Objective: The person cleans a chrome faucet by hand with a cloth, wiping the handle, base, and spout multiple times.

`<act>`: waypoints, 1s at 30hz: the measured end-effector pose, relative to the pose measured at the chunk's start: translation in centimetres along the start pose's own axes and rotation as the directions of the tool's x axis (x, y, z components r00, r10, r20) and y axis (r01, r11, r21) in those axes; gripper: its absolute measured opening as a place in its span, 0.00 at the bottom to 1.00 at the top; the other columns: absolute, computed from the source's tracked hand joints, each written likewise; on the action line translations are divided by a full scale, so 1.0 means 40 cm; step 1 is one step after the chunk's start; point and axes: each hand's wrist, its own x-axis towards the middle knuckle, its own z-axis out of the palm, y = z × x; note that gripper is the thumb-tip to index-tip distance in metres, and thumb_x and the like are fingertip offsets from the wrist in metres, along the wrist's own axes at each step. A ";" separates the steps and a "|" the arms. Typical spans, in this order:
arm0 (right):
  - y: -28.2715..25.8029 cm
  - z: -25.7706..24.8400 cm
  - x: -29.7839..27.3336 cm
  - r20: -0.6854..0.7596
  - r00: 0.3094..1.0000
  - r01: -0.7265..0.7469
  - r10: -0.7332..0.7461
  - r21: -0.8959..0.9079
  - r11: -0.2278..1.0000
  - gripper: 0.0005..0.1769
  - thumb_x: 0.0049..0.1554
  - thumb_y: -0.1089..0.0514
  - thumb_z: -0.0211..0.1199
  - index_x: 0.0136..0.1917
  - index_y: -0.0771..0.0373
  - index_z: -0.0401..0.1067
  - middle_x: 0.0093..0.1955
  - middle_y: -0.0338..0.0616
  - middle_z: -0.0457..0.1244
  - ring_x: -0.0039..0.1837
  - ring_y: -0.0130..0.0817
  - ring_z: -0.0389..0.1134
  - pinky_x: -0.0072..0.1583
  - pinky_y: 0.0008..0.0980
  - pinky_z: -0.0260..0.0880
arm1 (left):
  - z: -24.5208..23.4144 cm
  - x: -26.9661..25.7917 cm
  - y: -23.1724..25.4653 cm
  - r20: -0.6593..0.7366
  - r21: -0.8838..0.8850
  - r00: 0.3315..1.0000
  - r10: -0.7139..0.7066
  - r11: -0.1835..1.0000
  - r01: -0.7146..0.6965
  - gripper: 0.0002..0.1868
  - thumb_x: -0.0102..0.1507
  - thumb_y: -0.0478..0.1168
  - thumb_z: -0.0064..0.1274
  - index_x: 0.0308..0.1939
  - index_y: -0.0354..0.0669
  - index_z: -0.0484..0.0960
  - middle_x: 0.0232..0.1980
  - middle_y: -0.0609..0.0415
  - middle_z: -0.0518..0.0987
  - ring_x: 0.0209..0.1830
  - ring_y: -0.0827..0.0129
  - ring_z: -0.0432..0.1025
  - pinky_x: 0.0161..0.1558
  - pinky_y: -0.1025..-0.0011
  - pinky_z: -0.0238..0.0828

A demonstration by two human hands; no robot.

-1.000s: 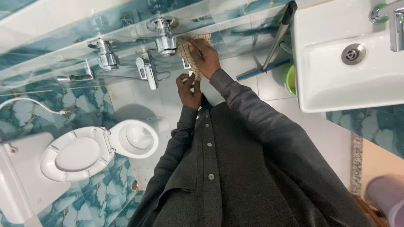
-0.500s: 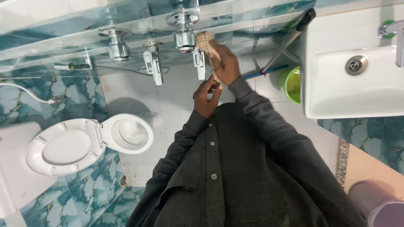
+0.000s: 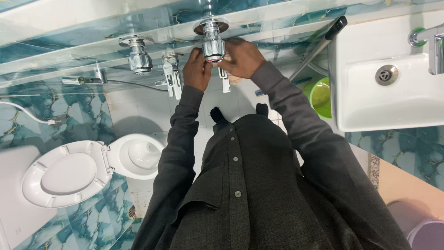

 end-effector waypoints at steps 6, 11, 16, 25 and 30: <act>0.089 0.134 -0.135 -0.335 0.920 0.173 0.203 0.812 0.558 0.33 0.61 0.60 0.50 0.80 0.60 0.65 0.77 0.52 0.63 0.75 0.42 0.66 0.75 0.39 0.68 | 0.023 0.001 -0.009 0.026 0.040 0.991 -0.130 0.991 0.129 0.12 0.67 0.37 0.54 0.52 0.34 0.74 0.49 0.47 0.73 0.41 0.53 0.77 0.42 0.58 0.74; 0.051 0.230 -0.119 -0.384 0.861 0.021 0.334 0.683 0.730 0.30 0.59 0.71 0.58 0.74 0.64 0.64 0.72 0.55 0.63 0.65 0.41 0.69 0.57 0.34 0.72 | 0.025 -0.001 -0.021 -0.091 0.178 0.989 0.113 0.979 -0.095 0.19 0.64 0.34 0.55 0.58 0.33 0.72 0.59 0.44 0.72 0.50 0.48 0.75 0.48 0.58 0.76; 0.037 0.226 -0.040 -0.508 0.758 -0.036 0.409 0.594 0.804 0.18 0.59 0.69 0.63 0.63 0.66 0.74 0.57 0.53 0.72 0.58 0.45 0.76 0.59 0.37 0.76 | 0.061 -0.076 -0.119 -0.031 0.154 0.992 -0.120 0.980 0.124 0.22 0.59 0.34 0.56 0.58 0.36 0.75 0.54 0.45 0.77 0.49 0.48 0.75 0.48 0.57 0.76; 0.124 0.273 -0.111 -0.502 0.756 -0.237 0.421 0.389 0.890 0.14 0.57 0.63 0.65 0.57 0.62 0.77 0.47 0.57 0.70 0.50 0.55 0.73 0.52 0.45 0.74 | 0.060 -0.021 -0.117 -0.064 0.138 0.996 -0.068 0.987 0.077 0.16 0.66 0.36 0.53 0.58 0.39 0.77 0.61 0.40 0.76 0.48 0.44 0.76 0.48 0.54 0.74; 0.090 0.216 -0.062 -0.524 0.754 -0.247 0.396 0.333 0.910 0.15 0.55 0.62 0.66 0.56 0.63 0.77 0.46 0.57 0.70 0.48 0.56 0.72 0.50 0.47 0.73 | 0.110 -0.067 -0.161 -0.098 0.134 0.988 -0.119 0.982 0.131 0.20 0.60 0.32 0.52 0.57 0.42 0.78 0.57 0.42 0.78 0.49 0.42 0.75 0.48 0.53 0.74</act>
